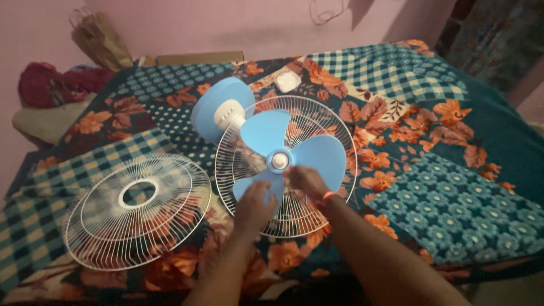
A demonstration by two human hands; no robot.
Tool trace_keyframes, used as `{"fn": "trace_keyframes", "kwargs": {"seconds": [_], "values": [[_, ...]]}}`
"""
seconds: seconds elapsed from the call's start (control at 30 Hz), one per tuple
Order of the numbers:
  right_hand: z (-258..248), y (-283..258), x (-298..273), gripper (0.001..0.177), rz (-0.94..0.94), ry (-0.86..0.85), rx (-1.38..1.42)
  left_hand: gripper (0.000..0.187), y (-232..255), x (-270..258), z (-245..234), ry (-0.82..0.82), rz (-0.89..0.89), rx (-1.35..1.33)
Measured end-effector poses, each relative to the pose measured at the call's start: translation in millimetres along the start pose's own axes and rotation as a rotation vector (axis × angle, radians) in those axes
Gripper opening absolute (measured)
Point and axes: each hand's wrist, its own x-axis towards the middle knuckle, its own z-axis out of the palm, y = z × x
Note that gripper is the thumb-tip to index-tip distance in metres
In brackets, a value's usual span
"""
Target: The person disassembles a small electric fan on a bed. They remove the front grille, unscrew the central nut to detach the fan blades, and then use a screwdriver to open the motor housing. The video ends before reassembly is shown.
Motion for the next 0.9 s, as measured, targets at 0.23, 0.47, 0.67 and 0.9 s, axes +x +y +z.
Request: {"fn": "trace_keyframes", "kwargs": {"seconds": [0.23,0.47,0.67,0.9], "values": [[24.7,-36.2,2.4,0.041,-0.203,0.059,0.156,0.054,5.0,55.2,-4.7,0.018,-0.063,-0.001],[40.0,-52.1,-11.3,0.055,-0.280,0.079,-0.287,0.055,-14.9,66.7,20.4,-0.033,-0.001,-0.030],[52.6,-50.5,-20.5,0.046,-0.322,0.137,-0.662,0.041,-24.1,64.3,36.5,-0.092,-0.117,-0.103],[54.5,-51.0,-22.3,0.044,-0.653,0.073,-0.911,0.035,-14.7,71.6,35.8,-0.028,-0.018,-0.011]]}}
